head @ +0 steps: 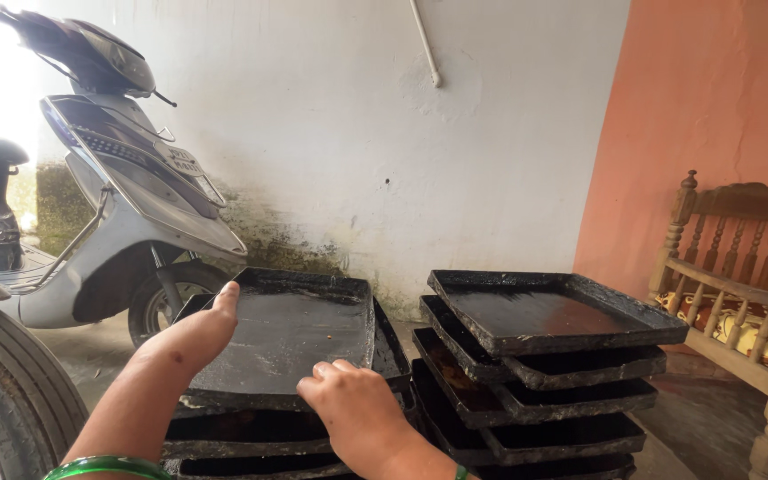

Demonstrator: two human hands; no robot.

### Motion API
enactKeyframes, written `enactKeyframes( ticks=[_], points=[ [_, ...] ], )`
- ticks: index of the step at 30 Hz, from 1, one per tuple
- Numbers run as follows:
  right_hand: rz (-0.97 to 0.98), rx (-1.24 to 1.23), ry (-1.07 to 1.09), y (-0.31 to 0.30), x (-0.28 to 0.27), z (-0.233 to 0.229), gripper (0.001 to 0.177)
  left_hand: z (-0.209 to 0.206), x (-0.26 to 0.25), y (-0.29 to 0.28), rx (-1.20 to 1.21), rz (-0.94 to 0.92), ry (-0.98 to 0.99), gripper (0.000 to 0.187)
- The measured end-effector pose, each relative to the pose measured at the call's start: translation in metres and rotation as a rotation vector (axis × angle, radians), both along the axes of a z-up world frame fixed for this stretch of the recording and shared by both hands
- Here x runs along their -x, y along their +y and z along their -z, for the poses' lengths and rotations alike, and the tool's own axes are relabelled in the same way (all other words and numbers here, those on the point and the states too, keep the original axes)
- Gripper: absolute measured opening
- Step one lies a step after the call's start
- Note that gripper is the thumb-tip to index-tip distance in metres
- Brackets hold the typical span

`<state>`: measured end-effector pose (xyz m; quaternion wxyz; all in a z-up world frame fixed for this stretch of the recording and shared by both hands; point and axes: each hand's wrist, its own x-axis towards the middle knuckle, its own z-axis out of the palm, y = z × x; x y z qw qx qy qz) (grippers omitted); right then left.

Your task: The person repeatedly wipes the surface of black rectangular trays using a cloth and a small metal cup containing liquid. After wiping each tray, the person stacks it on a growing pile. The process is repeated for multiple trays in a consistent sequence.

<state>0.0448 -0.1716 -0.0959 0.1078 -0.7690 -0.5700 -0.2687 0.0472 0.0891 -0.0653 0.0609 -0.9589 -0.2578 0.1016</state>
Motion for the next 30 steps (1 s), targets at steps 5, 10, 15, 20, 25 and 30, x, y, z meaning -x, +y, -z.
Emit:
enactKeyframes(
  ticks=[5, 10, 15, 20, 25, 30],
  points=[
    [-0.042, -0.046, -0.065, -0.002, 0.002, 0.005, 0.026, 0.016, 0.003, 0.004, -1.092, 0.320, 0.735, 0.077],
    [-0.100, -0.139, -0.144, -0.010, -0.007, 0.007, 0.024, 0.015, 0.007, 0.013, -1.358, 0.398, 0.860, 0.081],
    [-0.042, -0.136, -0.030, -0.009, -0.016, 0.002, 0.028, 0.010, 0.011, 0.016, -1.288, 0.321, 0.880, 0.085],
    [0.001, -0.162, 0.019, -0.008, -0.015, 0.003, 0.030, 0.011, 0.015, 0.019, -1.570, 0.464, 1.027, 0.075],
    [0.029, -0.160, 0.006, -0.013, -0.014, 0.002, 0.030, 0.012, 0.018, 0.023, 0.368, -0.270, -0.412, 0.078],
    [0.005, -0.199, -0.060, -0.013, -0.013, 0.001, 0.024, 0.013, 0.024, 0.033, 0.860, -0.372, -0.749, 0.079]
  ],
)
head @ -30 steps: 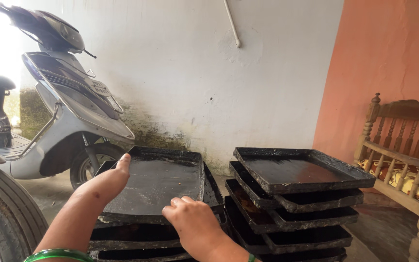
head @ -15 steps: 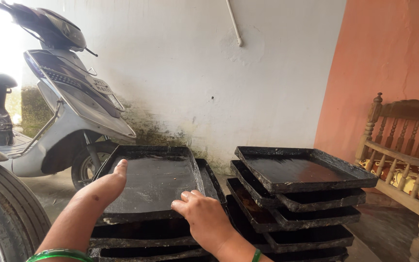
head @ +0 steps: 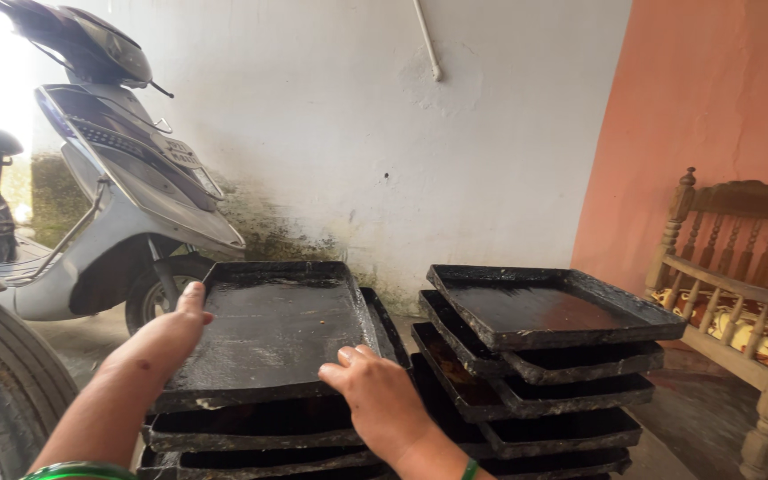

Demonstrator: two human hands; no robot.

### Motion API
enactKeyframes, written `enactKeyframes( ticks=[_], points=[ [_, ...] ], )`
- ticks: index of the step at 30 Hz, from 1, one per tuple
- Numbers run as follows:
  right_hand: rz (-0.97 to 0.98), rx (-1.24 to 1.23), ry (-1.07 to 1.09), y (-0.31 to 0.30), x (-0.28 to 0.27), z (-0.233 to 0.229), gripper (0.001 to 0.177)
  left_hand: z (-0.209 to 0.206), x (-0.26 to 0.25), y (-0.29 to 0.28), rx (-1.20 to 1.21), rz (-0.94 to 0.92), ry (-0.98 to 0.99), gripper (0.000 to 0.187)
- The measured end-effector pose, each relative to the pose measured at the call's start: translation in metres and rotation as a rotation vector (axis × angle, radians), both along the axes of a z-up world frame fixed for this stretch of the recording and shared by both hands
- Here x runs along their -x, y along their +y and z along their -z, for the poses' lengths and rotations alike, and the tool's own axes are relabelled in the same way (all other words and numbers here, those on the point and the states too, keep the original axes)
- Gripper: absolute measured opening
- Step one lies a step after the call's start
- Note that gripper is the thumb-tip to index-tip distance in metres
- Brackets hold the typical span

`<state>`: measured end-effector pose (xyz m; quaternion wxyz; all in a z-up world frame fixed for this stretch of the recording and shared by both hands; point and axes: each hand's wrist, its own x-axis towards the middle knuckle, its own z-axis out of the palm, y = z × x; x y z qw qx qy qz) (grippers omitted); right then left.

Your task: The person repeatedly wipes the surface of black rectangular trays using a cloth and a small metal cup containing liquid. After wiping each tray, the person stacks it on a growing pile. The process is repeated for multiple trays in a consistent sequence.

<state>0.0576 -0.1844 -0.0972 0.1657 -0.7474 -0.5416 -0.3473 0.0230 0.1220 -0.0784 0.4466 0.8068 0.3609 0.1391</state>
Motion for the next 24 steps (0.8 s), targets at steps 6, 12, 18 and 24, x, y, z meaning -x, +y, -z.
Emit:
enactKeyframes(
  ticks=[6, 12, 18, 24],
  points=[
    [0.086, 0.090, 0.143, 0.005, 0.001, -0.001, 0.026, 0.039, -0.019, 0.067, -0.069, -0.223, -0.161, 0.095],
    [0.045, 0.076, 0.367, -0.006, -0.005, -0.016, 0.032, 0.127, -0.139, 0.168, 0.189, -0.408, -0.364, 0.095],
    [0.070, -0.236, 0.560, -0.002, -0.014, 0.006, 0.054, 0.162, -0.170, 0.185, 0.174, -0.421, -0.340, 0.096],
    [0.221, -0.390, 0.711, 0.005, -0.037, 0.013, 0.055, 0.174, -0.119, 0.170, 0.004, -0.418, -0.141, 0.093]
  ],
)
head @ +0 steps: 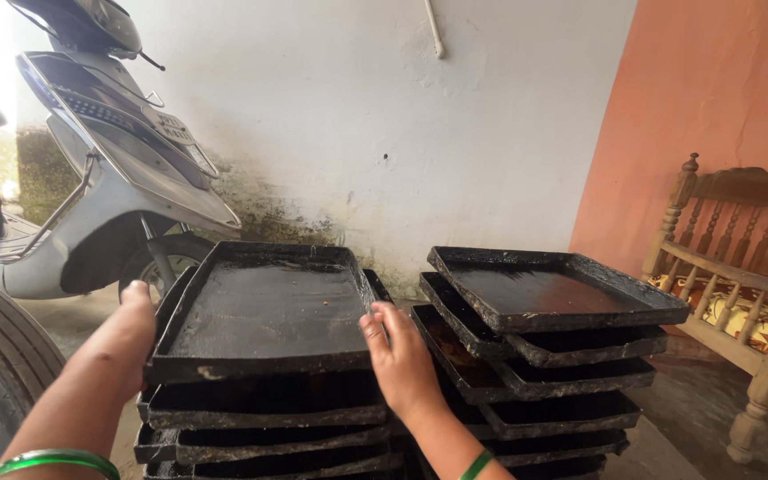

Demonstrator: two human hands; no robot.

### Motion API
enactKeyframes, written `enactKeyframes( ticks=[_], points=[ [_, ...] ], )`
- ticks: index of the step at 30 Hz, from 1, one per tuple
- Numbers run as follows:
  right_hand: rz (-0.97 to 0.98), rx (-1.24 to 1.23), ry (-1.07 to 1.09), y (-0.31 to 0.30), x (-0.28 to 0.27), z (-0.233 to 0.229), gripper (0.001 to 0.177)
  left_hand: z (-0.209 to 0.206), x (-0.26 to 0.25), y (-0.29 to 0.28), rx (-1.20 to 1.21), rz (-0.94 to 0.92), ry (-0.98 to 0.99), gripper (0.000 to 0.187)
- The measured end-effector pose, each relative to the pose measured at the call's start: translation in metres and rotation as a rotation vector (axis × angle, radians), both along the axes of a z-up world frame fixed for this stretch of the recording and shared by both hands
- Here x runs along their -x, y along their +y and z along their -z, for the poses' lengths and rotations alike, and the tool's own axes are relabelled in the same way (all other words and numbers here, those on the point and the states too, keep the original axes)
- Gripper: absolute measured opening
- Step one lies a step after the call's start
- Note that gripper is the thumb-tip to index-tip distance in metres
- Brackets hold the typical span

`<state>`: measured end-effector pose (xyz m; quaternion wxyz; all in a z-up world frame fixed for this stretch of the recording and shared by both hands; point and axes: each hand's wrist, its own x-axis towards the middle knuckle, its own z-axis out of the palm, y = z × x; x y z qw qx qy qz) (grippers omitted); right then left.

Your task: The person repeatedly wipes the surface of black rectangular trays using a cloth and a small metal cup containing liquid. After wiping each tray, the person stacks it on a growing pile. The process is repeated for multiple trays in a consistent sequence.

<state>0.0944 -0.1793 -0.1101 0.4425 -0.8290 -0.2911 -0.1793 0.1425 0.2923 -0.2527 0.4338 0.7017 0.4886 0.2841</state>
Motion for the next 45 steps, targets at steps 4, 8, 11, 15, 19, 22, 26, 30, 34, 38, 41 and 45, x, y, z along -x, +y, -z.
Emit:
enactKeyframes(
  ticks=[4, 8, 11, 15, 19, 22, 26, 30, 34, 38, 41, 45],
  points=[
    [-0.069, 0.097, 0.022, 0.006, 0.015, 0.000, 0.057, -0.033, 0.044, -0.023, -0.035, -0.015, 0.087, 0.092],
    [-0.141, 0.037, -0.059, 0.009, 0.024, -0.001, 0.054, -0.057, 0.072, -0.040, -0.054, -0.018, 0.152, 0.090],
    [-0.122, 0.034, -0.022, 0.008, 0.021, -0.003, 0.051, -0.066, 0.080, -0.051, -0.079, -0.005, 0.185, 0.089],
    [-0.137, 0.067, -0.018, 0.004, 0.018, -0.001, 0.047, -0.063, 0.081, -0.065, -0.112, 0.031, 0.232, 0.088],
    [-0.158, 0.215, -0.121, -0.004, 0.024, -0.001, 0.052, -0.065, 0.080, -0.082, -0.151, 0.080, 0.267, 0.086],
    [-0.128, 0.334, -0.093, -0.008, 0.030, -0.002, 0.055, -0.081, 0.090, -0.100, -0.184, 0.117, 0.280, 0.085],
    [-0.106, 0.326, -0.306, -0.006, 0.035, 0.002, 0.055, -0.115, 0.118, -0.134, -0.232, 0.158, 0.294, 0.084],
    [-0.104, 0.308, -0.531, -0.001, 0.045, 0.002, 0.051, -0.158, 0.136, -0.180, -0.205, 0.156, 0.242, 0.083],
    [-0.170, 0.293, -0.528, 0.005, 0.062, -0.008, 0.050, -0.184, 0.145, -0.215, -0.264, 0.258, 0.236, 0.082],
    [-0.196, 0.277, -0.535, 0.002, 0.084, -0.017, 0.048, -0.200, 0.150, -0.236, -0.242, 0.360, 0.266, 0.081],
    [-0.224, 0.282, -0.513, -0.003, 0.099, -0.022, 0.047, -0.204, 0.162, -0.246, -0.279, 0.400, 0.304, 0.076],
    [-0.255, 0.295, -0.506, -0.006, 0.119, -0.025, 0.044, -0.200, 0.190, -0.260, -0.793, 0.567, 0.611, 0.054]
  ],
)
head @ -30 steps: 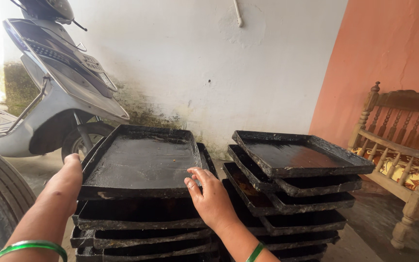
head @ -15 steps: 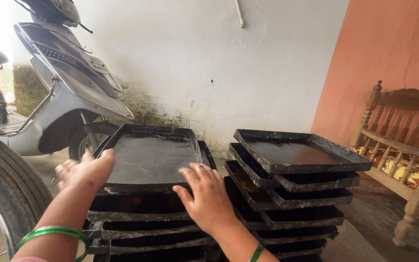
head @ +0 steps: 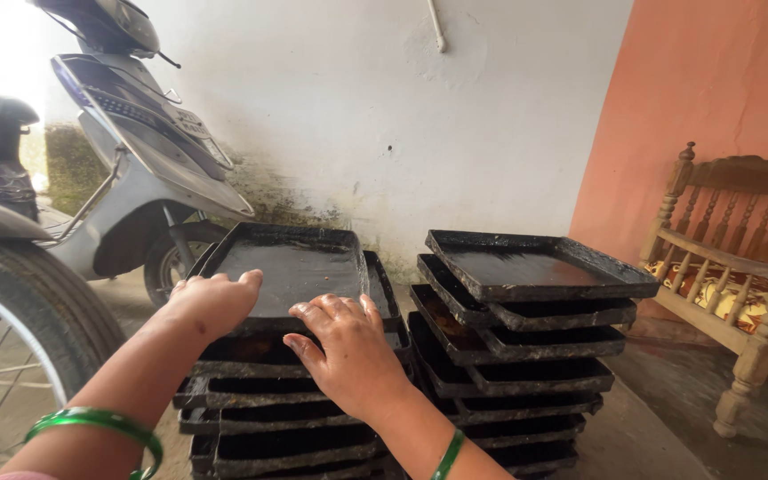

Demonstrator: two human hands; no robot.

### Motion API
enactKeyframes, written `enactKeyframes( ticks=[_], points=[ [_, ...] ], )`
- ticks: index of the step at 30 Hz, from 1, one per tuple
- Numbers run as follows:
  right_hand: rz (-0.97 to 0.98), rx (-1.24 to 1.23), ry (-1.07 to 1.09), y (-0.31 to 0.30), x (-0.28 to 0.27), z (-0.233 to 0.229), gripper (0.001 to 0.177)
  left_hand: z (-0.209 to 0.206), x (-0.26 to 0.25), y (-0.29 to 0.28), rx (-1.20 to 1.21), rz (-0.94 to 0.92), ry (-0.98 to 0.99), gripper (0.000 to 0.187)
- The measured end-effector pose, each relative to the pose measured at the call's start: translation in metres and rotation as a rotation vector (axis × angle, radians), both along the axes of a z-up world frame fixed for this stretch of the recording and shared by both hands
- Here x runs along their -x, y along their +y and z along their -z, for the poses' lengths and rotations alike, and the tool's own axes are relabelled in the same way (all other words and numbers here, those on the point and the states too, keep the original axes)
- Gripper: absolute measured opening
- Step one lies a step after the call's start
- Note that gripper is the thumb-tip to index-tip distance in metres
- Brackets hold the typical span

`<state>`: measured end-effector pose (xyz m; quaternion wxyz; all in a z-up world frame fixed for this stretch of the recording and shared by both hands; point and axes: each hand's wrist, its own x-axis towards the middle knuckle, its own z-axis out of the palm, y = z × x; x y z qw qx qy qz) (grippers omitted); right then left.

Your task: The person repeatedly wipes the surface of black rectangular trays using a cloth and a small metal cup containing liquid. After wiping each tray, the person stacks it on a growing pile. The process is repeated for multiple trays in a consistent sequence.

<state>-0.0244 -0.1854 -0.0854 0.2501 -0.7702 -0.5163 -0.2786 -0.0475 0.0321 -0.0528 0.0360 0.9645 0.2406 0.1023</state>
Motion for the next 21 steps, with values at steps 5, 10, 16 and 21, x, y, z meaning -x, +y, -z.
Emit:
enactKeyframes(
  ticks=[5, 10, 16, 21],
  points=[
    [-0.107, 0.008, 0.089, -0.003, 0.029, 0.000, 0.038, 0.024, 0.049, -0.002, -0.206, 0.130, 0.078, 0.048],
    [-0.234, 0.063, 0.101, 0.008, 0.073, 0.016, 0.038, 0.073, 0.101, 0.030, -0.230, 0.163, 0.140, 0.058],
    [-0.393, 0.198, 0.106, 0.040, 0.131, 0.043, 0.040, 0.123, 0.182, 0.075, -0.371, 0.139, 0.229, 0.052],
    [-0.524, 0.301, 0.155, 0.071, 0.178, 0.060, 0.038, 0.128, 0.250, 0.096, 0.089, -0.220, 0.229, 0.053]
  ],
)
